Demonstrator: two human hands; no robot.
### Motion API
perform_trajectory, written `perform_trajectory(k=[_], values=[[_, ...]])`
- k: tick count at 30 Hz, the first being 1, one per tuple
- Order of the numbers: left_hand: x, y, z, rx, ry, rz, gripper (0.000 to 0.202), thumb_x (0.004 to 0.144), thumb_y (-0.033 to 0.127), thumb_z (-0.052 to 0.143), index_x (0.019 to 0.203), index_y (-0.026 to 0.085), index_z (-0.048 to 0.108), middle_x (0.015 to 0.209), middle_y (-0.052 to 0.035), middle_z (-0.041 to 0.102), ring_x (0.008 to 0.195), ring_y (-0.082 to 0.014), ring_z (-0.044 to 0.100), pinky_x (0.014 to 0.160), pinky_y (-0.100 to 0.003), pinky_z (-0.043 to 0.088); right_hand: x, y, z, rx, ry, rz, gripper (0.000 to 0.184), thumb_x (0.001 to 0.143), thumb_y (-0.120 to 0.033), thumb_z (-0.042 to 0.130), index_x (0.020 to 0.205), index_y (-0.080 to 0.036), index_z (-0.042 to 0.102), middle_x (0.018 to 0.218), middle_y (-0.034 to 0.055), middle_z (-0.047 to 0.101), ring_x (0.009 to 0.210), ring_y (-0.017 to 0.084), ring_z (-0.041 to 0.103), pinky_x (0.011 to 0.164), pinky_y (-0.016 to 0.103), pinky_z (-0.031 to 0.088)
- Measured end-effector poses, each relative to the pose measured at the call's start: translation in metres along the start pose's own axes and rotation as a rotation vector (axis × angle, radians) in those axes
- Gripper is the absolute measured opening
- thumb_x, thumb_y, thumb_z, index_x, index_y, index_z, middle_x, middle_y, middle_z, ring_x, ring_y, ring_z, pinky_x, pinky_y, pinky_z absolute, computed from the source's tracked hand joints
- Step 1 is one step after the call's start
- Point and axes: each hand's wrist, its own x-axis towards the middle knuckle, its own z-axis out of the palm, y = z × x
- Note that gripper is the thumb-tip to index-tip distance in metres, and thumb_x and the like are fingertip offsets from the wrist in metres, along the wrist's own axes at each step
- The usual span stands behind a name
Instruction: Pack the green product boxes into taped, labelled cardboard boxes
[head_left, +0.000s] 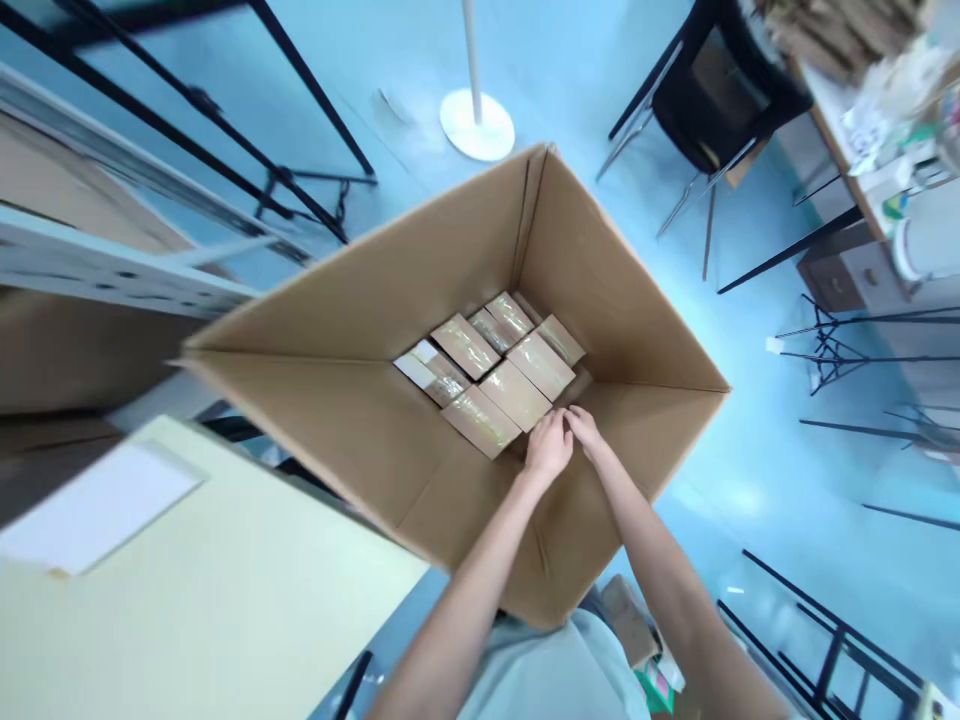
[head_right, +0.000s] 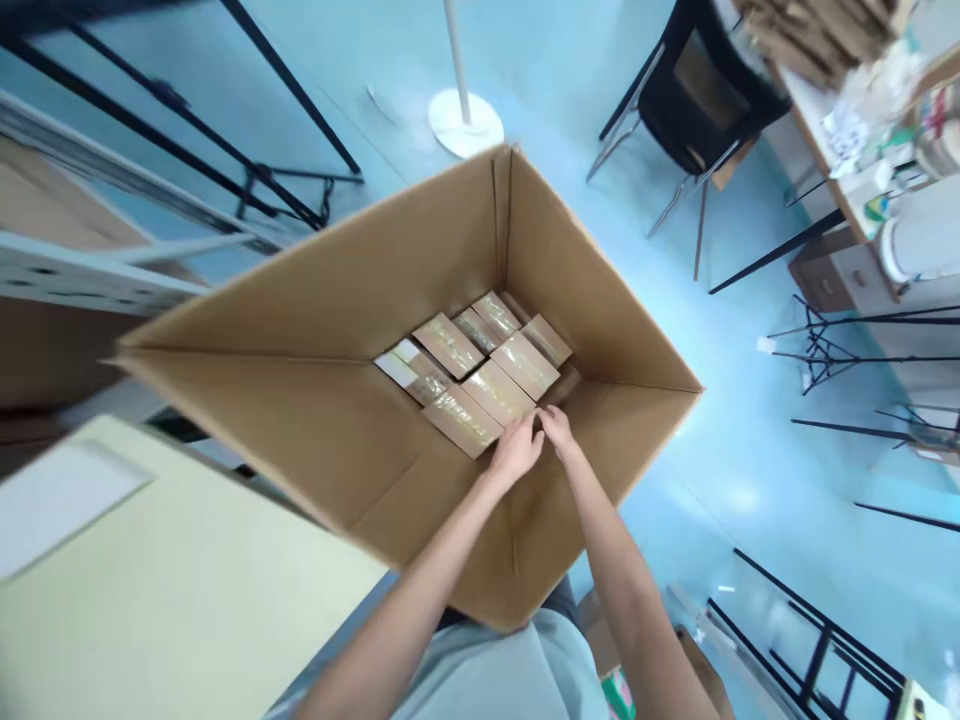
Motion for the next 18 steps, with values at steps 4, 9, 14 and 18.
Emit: perform_trajectory(k=[4,9,14,18], values=[[-0.103,0.037,-0.022,-0.234,0.149,0.266,0.060,0.107,0.019,0.054,0.167,0.018,0.055,0.167,-0.0181,0.063,0.155,-0.0318,0.061,0.132,-0.052,0.049,-0.105,-0.037,-0.040,0.146,0.012,-0.120,0.066,0.091,-0.061,0.080,0.141,-0.018,0.078,0.154,0.0182,0.076,0.148,0.035,0.070,0.130,0.051,0.052],[-0.204,0.047,-0.070,-0.345,0.311,0.385,0.044,0.113,0.032,0.053,0.156,0.027,0.065,0.156,-0.0105,0.072,0.147,-0.0267,0.068,0.129,-0.048,0.053,-0.235,-0.068,-0.070,0.217,-0.029,-0.346,0.083,0.084,-0.081,0.082,0.142,-0.022,0.078,0.152,0.0199,0.076,0.146,0.039,0.071,0.129,0.060,0.054],[-0.264,0.022,-0.125,-0.313,0.519,0.436,0.037,0.112,0.032,0.055,0.143,0.028,0.074,0.143,-0.0085,0.079,0.136,-0.0262,0.076,0.119,-0.045,0.060,-0.328,-0.094,-0.084,0.097,-0.200,-0.571,0.076,0.092,-0.083,0.077,0.141,-0.026,0.080,0.151,0.0167,0.078,0.143,0.038,0.074,0.125,0.060,0.058],[-0.333,-0.003,-0.152,-0.282,0.797,0.418,0.038,0.107,0.024,0.056,0.137,0.029,0.079,0.137,-0.0078,0.082,0.130,-0.0256,0.079,0.115,-0.045,0.064,-0.373,-0.110,-0.097,0.019,-0.316,-0.749,0.069,0.098,-0.079,0.073,0.139,-0.024,0.081,0.149,0.0180,0.078,0.140,0.038,0.075,0.121,0.058,0.062]])
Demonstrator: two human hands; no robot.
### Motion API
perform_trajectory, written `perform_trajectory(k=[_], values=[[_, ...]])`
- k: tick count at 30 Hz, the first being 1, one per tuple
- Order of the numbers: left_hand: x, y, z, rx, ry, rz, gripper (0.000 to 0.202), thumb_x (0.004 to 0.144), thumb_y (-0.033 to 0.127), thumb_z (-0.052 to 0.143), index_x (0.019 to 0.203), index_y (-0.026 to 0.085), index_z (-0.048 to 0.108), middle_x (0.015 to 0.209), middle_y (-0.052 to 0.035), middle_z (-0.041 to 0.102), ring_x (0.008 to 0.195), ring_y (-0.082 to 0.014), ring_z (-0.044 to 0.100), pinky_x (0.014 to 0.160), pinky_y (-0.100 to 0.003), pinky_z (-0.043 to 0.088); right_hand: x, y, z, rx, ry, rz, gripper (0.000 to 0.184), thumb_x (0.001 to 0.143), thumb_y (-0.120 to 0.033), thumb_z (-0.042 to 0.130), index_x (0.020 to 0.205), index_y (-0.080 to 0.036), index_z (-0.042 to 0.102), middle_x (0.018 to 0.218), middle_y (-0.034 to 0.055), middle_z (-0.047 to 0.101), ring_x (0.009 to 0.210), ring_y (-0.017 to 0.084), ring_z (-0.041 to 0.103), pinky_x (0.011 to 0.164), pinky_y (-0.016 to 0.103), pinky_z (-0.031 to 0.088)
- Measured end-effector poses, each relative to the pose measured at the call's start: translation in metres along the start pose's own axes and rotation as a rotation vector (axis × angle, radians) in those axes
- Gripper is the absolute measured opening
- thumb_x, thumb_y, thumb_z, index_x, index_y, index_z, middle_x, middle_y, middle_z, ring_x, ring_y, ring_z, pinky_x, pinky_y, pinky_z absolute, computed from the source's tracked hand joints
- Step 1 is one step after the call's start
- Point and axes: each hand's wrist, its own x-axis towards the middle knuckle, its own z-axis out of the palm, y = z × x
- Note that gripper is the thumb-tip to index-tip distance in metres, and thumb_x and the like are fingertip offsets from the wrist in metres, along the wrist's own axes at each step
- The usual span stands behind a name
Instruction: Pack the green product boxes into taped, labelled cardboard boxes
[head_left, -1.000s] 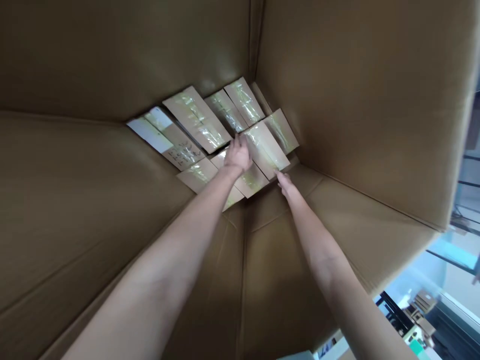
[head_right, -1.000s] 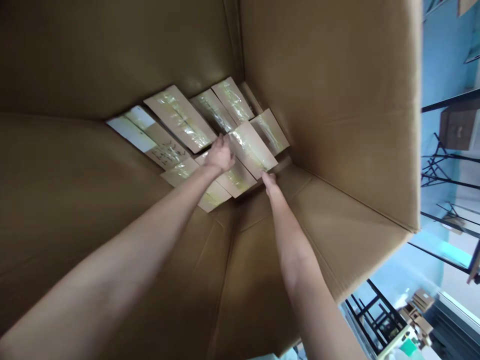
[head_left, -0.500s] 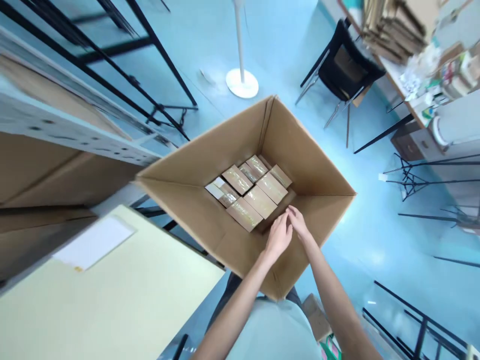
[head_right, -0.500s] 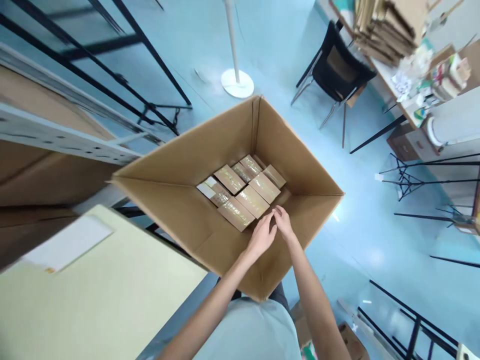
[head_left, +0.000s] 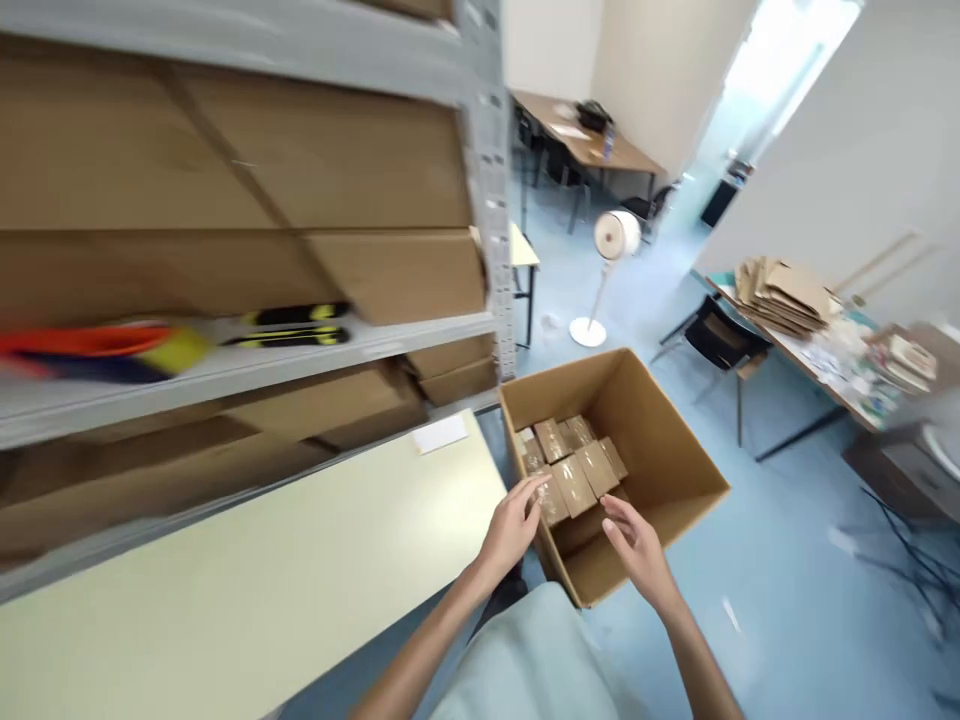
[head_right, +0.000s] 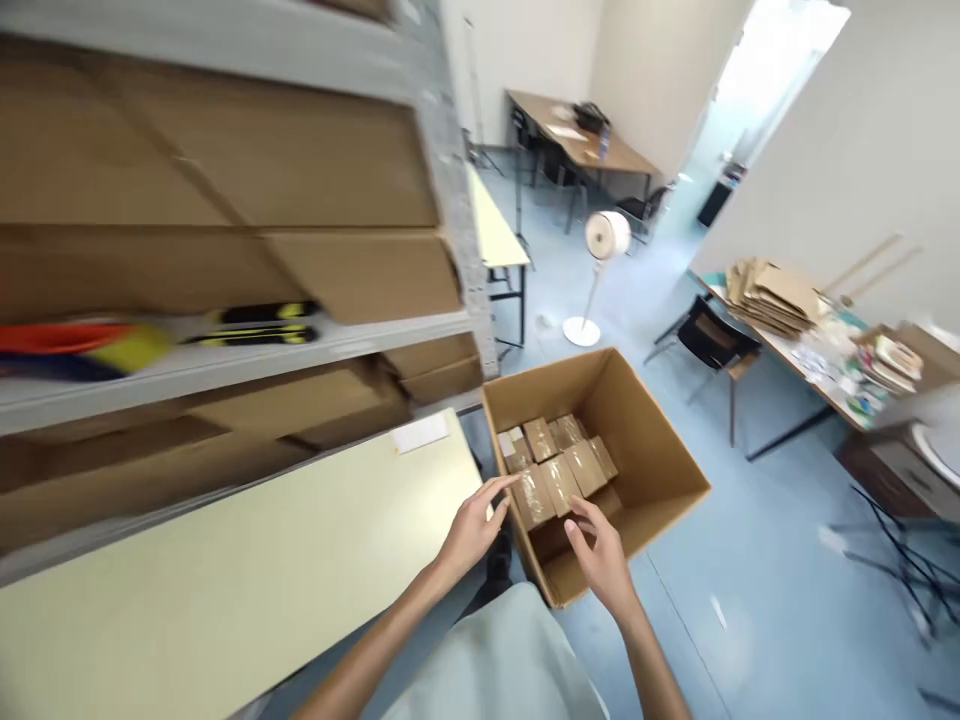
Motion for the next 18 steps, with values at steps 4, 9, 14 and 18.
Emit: perform_trajectory(k=[4,9,14,18], values=[[-0.082,0.040,-0.058,0.051,0.302,-0.057,0.039,0.108,0.022,0.053,0.134,0.029,0.081,0.132,-0.0081,0.083,0.124,-0.0236,0.081,0.110,-0.043,0.066,-0.023,-0.030,0.023,-0.012,-0.208,-0.114,0.064,0.101,-0.075,0.071,0.139,-0.024,0.081,0.149,0.0178,0.078,0.133,0.037,0.079,0.118,0.057,0.064],[-0.218,0.094,-0.086,0.083,0.684,-0.192,0.035,0.112,0.029,0.053,0.129,0.027,0.084,0.131,-0.0100,0.083,0.117,-0.0236,0.083,0.099,-0.039,0.071,-0.071,-0.060,0.086,-0.024,-0.572,-0.240,0.060,0.104,-0.073,0.068,0.137,-0.025,0.083,0.145,0.0163,0.081,0.134,0.037,0.078,0.121,0.057,0.062],[-0.345,0.114,-0.093,0.071,1.023,-0.308,0.039,0.105,0.025,0.054,0.130,0.028,0.084,0.131,-0.0088,0.083,0.116,-0.0236,0.083,0.102,-0.042,0.072,-0.139,-0.089,0.153,-0.043,-0.900,-0.347,0.057,0.103,-0.075,0.069,0.127,-0.026,0.087,0.136,0.0157,0.084,0.126,0.039,0.082,0.116,0.059,0.064],[-0.418,0.119,-0.100,0.009,1.272,-0.368,0.040,0.097,0.023,0.059,0.127,0.027,0.084,0.130,-0.0085,0.083,0.113,-0.0245,0.085,0.101,-0.043,0.073,-0.206,-0.104,0.200,-0.049,-1.088,-0.401,0.054,0.102,-0.075,0.070,0.125,-0.029,0.088,0.134,0.0137,0.086,0.125,0.039,0.082,0.112,0.058,0.067]])
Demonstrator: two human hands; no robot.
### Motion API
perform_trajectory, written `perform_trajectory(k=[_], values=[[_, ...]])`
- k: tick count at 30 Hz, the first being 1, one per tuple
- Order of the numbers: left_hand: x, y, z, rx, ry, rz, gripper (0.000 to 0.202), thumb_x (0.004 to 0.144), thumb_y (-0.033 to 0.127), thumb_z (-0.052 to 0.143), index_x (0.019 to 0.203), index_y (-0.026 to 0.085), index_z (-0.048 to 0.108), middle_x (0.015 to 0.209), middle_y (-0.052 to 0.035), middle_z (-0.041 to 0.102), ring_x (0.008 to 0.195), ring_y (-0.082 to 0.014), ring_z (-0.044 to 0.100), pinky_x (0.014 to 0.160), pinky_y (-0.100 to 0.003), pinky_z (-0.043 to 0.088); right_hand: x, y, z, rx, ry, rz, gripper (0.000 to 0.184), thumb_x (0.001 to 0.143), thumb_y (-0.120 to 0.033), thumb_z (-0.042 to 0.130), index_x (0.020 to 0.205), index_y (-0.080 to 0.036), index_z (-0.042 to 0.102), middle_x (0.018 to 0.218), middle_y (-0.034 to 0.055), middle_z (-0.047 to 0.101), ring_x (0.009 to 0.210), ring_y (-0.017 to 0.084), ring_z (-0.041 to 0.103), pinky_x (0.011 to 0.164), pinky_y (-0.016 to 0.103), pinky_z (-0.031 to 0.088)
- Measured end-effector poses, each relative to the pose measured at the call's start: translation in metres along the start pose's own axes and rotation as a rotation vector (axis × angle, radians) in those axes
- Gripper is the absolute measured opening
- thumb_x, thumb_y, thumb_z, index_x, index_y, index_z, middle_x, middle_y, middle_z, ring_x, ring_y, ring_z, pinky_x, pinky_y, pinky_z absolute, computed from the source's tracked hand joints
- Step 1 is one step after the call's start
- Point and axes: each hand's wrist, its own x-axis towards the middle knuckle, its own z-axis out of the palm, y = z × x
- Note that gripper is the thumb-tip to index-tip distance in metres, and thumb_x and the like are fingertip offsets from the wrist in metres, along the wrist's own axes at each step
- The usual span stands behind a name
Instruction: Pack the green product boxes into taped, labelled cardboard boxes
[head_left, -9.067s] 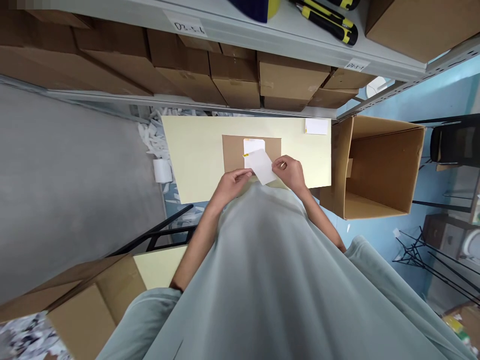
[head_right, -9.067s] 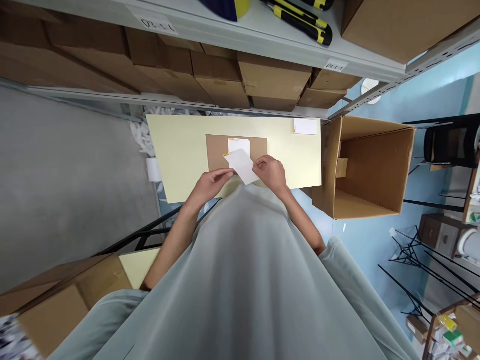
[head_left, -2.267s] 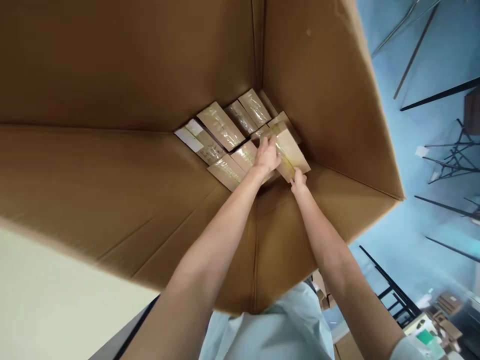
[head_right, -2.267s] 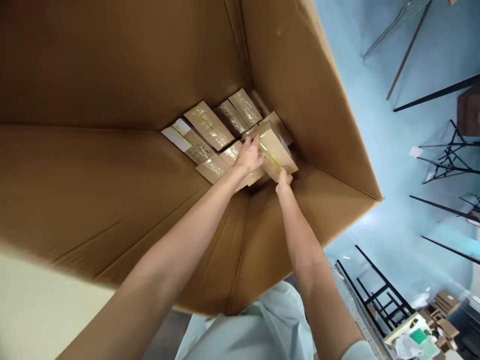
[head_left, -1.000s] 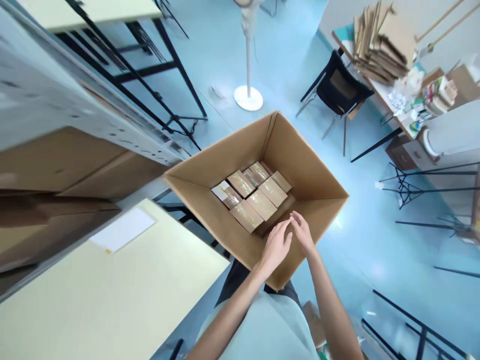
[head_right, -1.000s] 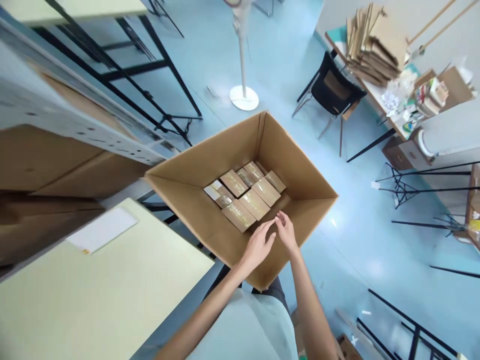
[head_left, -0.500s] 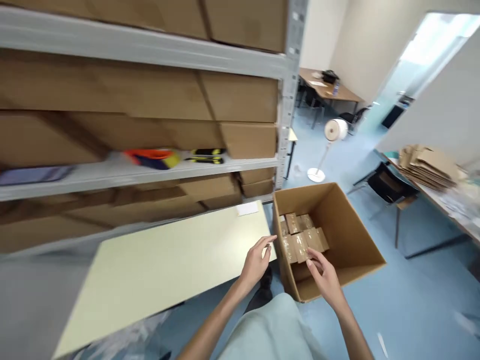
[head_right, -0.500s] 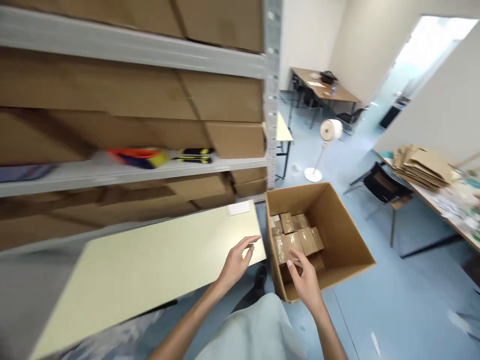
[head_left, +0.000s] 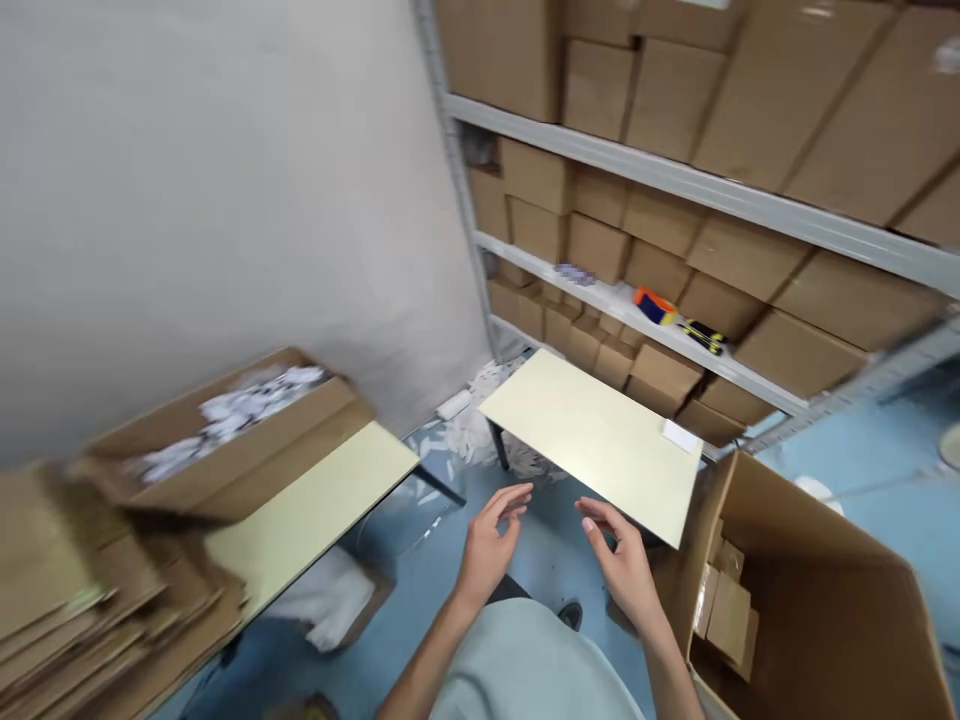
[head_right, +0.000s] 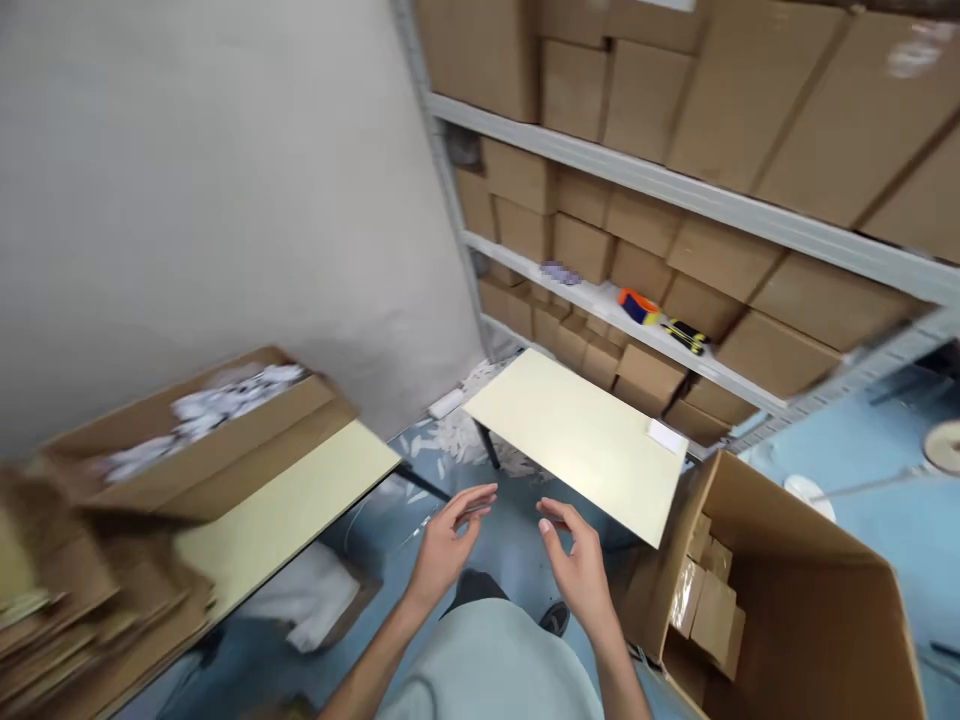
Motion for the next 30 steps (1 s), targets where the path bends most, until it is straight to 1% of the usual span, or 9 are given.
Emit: perform_trajectory(k=[5,9,13,15,16,19,23,27,30], values=[[-0.010,0.002,-0.084,-0.052,0.267,-0.051,0.034,0.100,0.030,0.065,0.128,0.025,0.083,0.131,-0.0108,0.082,0.114,-0.0249,0.084,0.098,-0.041,0.074,0.023,-0.031,0.115,0.018,-0.288,-0.043,0.055,0.102,-0.074,0.071,0.128,-0.028,0.087,0.135,0.0133,0.085,0.130,0.038,0.080,0.113,0.054,0.067],[-0.027,0.001,-0.174,-0.029,0.434,-0.036,0.035,0.102,0.027,0.062,0.130,0.025,0.083,0.132,-0.0109,0.082,0.112,-0.0233,0.084,0.098,-0.040,0.073,0.036,-0.050,0.216,-0.009,-0.528,-0.066,0.052,0.102,-0.071,0.073,0.129,-0.028,0.087,0.139,0.0140,0.083,0.134,0.038,0.078,0.116,0.056,0.065],[-0.060,-0.010,-0.265,0.043,0.683,-0.046,0.040,0.099,0.019,0.056,0.129,0.025,0.083,0.129,-0.0100,0.083,0.112,-0.0224,0.084,0.098,-0.039,0.073,0.035,-0.061,0.312,-0.014,-0.756,-0.104,0.052,0.102,-0.070,0.073,0.128,-0.026,0.086,0.137,0.0154,0.084,0.131,0.037,0.079,0.117,0.056,0.063],[-0.082,-0.015,-0.299,0.074,0.845,-0.061,0.040,0.100,0.019,0.056,0.129,0.025,0.082,0.129,-0.0101,0.082,0.112,-0.0222,0.083,0.099,-0.039,0.072,0.029,-0.065,0.355,-0.024,-0.879,-0.111,0.053,0.102,-0.070,0.074,0.128,-0.026,0.086,0.136,0.0155,0.084,0.130,0.037,0.080,0.117,0.056,0.063],[-0.094,-0.016,-0.311,0.084,0.929,-0.076,0.039,0.101,0.020,0.056,0.130,0.025,0.082,0.130,-0.0101,0.082,0.112,-0.0222,0.083,0.100,-0.039,0.072,0.025,-0.067,0.375,-0.035,-0.948,-0.113,0.052,0.102,-0.070,0.074,0.128,-0.026,0.086,0.135,0.0151,0.085,0.130,0.037,0.080,0.117,0.056,0.063],[-0.129,-0.020,-0.332,0.098,1.179,-0.155,0.033,0.104,0.025,0.061,0.130,0.026,0.080,0.130,-0.0094,0.082,0.112,-0.0221,0.083,0.100,-0.038,0.072,0.013,-0.075,0.428,-0.081,-1.189,-0.122,0.047,0.103,-0.067,0.073,0.127,-0.028,0.086,0.135,0.0132,0.085,0.131,0.036,0.080,0.117,0.055,0.063],[-0.173,-0.021,-0.335,0.095,1.484,-0.290,0.029,0.102,0.031,0.067,0.126,0.026,0.082,0.128,-0.0085,0.082,0.110,-0.0222,0.084,0.096,-0.038,0.072,-0.001,-0.082,0.498,-0.161,-1.544,-0.169,0.046,0.104,-0.066,0.071,0.124,-0.028,0.085,0.133,0.0119,0.086,0.127,0.034,0.081,0.117,0.053,0.063],[-0.221,-0.020,-0.320,0.110,1.768,-0.450,0.034,0.097,0.028,0.064,0.125,0.025,0.082,0.131,-0.0084,0.081,0.111,-0.0228,0.083,0.098,-0.041,0.073,-0.025,-0.081,0.563,-0.232,-1.857,-0.183,0.045,0.104,-0.066,0.073,0.128,-0.029,0.083,0.131,0.0102,0.086,0.127,0.032,0.081,0.117,0.051,0.063],[-0.247,-0.022,-0.297,0.084,1.973,-0.548,0.042,0.090,0.023,0.062,0.127,0.024,0.080,0.132,-0.0084,0.081,0.115,-0.0240,0.083,0.100,-0.044,0.072,-0.049,-0.077,0.598,-0.244,-2.043,-0.189,0.044,0.106,-0.064,0.072,0.131,-0.030,0.082,0.132,0.0087,0.086,0.127,0.029,0.081,0.118,0.047,0.062]])
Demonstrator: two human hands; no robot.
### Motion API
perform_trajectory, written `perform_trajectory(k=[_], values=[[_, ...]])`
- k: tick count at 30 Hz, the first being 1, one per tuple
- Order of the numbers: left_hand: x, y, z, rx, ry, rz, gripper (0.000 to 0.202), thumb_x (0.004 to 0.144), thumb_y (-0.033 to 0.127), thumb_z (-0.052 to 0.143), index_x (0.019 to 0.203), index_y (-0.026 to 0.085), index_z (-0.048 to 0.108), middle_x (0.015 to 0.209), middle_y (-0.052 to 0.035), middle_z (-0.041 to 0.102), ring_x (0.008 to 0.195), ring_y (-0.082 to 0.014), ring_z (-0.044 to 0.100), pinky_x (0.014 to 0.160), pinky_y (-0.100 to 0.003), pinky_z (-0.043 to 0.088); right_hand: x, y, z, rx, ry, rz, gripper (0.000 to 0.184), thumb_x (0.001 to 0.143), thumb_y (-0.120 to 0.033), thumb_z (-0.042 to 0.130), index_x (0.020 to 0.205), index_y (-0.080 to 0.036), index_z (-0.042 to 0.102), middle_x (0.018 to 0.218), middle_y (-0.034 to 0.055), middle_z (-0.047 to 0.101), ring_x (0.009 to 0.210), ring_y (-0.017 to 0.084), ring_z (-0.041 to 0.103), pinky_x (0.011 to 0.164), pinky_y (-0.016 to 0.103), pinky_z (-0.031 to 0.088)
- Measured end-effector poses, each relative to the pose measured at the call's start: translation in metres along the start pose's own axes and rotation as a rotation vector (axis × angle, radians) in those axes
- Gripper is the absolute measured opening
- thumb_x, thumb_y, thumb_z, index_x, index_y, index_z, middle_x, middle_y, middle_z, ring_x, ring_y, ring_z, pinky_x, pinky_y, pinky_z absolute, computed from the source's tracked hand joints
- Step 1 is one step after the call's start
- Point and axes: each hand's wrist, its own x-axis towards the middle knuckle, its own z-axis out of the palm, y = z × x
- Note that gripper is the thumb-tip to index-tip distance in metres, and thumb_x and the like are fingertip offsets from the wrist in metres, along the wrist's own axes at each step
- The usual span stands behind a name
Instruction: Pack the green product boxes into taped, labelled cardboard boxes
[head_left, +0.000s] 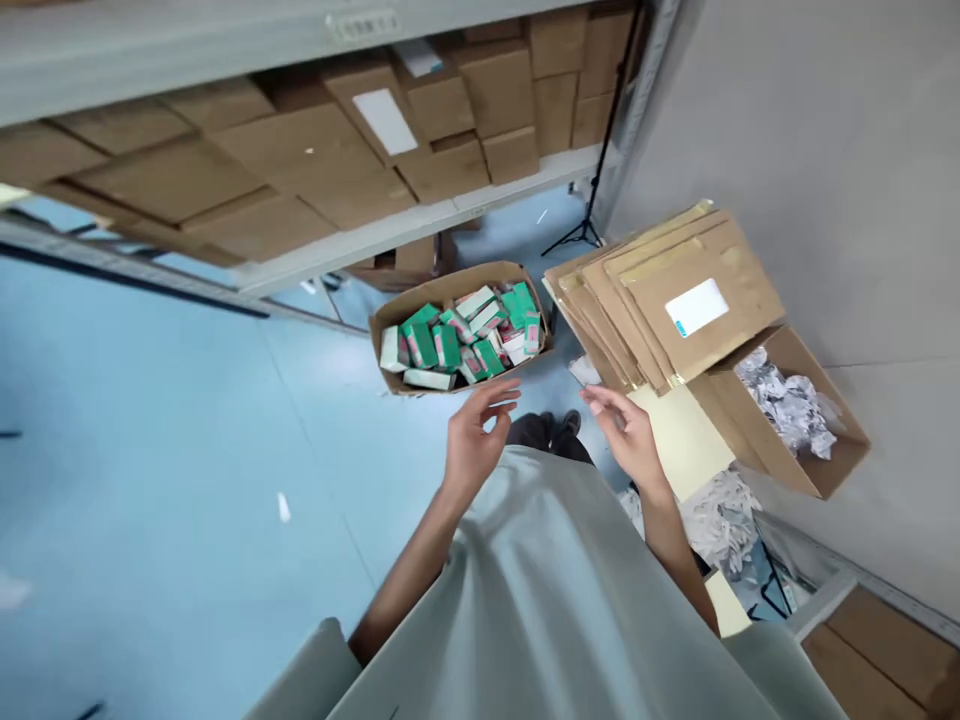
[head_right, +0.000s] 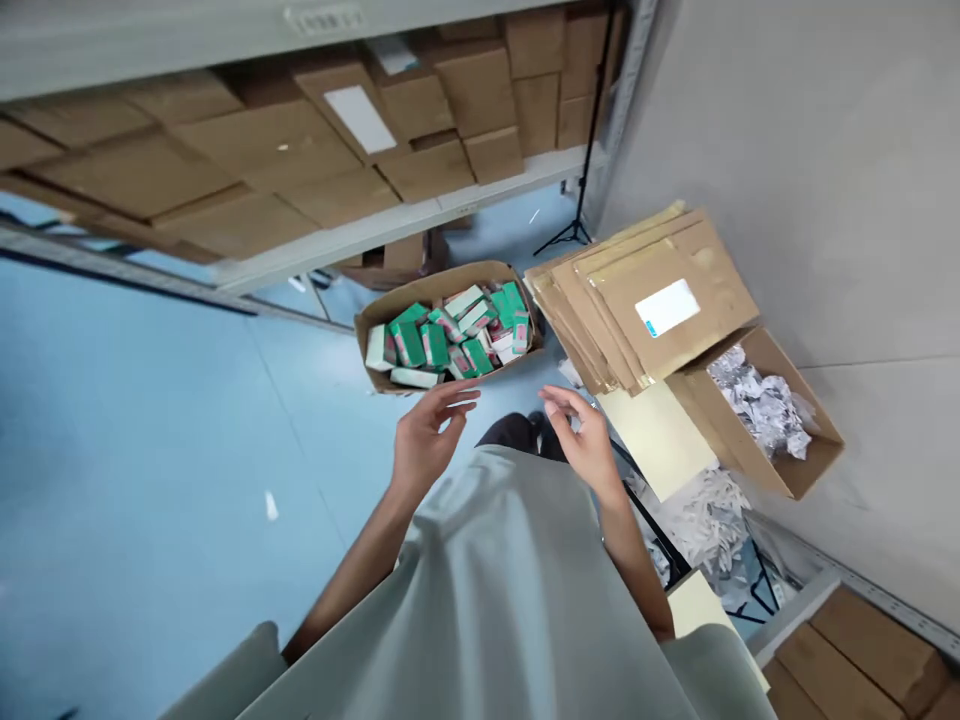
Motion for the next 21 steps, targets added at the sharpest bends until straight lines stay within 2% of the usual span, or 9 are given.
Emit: perform_trajectory(k=[4,7,10,12,16,18,21], values=[[-0.016,-0.022,-0.016,-0.058,0.178,-0.134,0.047,0.084,0.019,0.060,0.128,0.022,0.078,0.133,-0.0094,0.081,0.116,-0.0254,0.083,0.103,-0.047,0.072,0.041,-0.001,0.020,-0.024,-0.176,-0.012,0.046,0.105,-0.066,0.072,0.130,-0.029,0.082,0.131,0.0078,0.086,0.124,0.026,0.081,0.115,0.043,0.063],[-0.015,-0.032,-0.020,-0.125,0.192,-0.211,0.046,0.085,0.020,0.060,0.128,0.021,0.077,0.133,-0.0106,0.082,0.119,-0.0261,0.083,0.107,-0.048,0.070,0.065,0.000,0.046,-0.062,-0.306,0.016,0.050,0.104,-0.070,0.073,0.131,-0.028,0.082,0.130,0.0080,0.087,0.122,0.025,0.082,0.112,0.041,0.064],[0.002,-0.038,-0.034,-0.165,0.178,-0.252,0.040,0.091,0.024,0.065,0.128,0.021,0.077,0.132,-0.0114,0.082,0.120,-0.0264,0.083,0.109,-0.047,0.069,0.089,0.001,0.080,-0.095,-0.394,0.039,0.053,0.103,-0.072,0.073,0.133,-0.029,0.082,0.129,0.0081,0.086,0.122,0.025,0.082,0.112,0.040,0.064],[0.019,-0.042,-0.053,-0.179,0.182,-0.269,0.035,0.096,0.030,0.068,0.129,0.021,0.077,0.132,-0.0121,0.082,0.120,-0.0264,0.082,0.108,-0.046,0.069,0.106,0.001,0.107,-0.111,-0.421,0.059,0.054,0.103,-0.072,0.073,0.133,-0.028,0.082,0.128,0.0081,0.087,0.122,0.025,0.082,0.113,0.041,0.064],[0.055,-0.059,-0.104,-0.202,0.191,-0.317,0.036,0.099,0.039,0.074,0.130,0.022,0.076,0.136,-0.0125,0.080,0.120,-0.0272,0.082,0.106,-0.045,0.069,0.140,0.003,0.169,-0.136,-0.447,0.125,0.056,0.102,-0.073,0.073,0.134,-0.028,0.081,0.128,0.0079,0.087,0.123,0.025,0.082,0.115,0.041,0.063],[0.070,-0.075,-0.130,-0.204,0.191,-0.351,0.037,0.098,0.040,0.074,0.131,0.022,0.076,0.138,-0.0124,0.080,0.121,-0.0277,0.081,0.105,-0.045,0.070,0.156,0.009,0.200,-0.142,-0.475,0.175,0.057,0.102,-0.074,0.074,0.134,-0.028,0.080,0.131,0.0079,0.086,0.125,0.025,0.082,0.116,0.042,0.063],[0.090,-0.111,-0.160,-0.206,0.182,-0.414,0.039,0.094,0.035,0.072,0.130,0.021,0.076,0.138,-0.0123,0.080,0.120,-0.0282,0.082,0.103,-0.047,0.070,0.179,0.028,0.241,-0.136,-0.504,0.254,0.056,0.103,-0.071,0.074,0.136,-0.027,0.078,0.133,0.0075,0.086,0.127,0.025,0.081,0.117,0.042,0.063]])
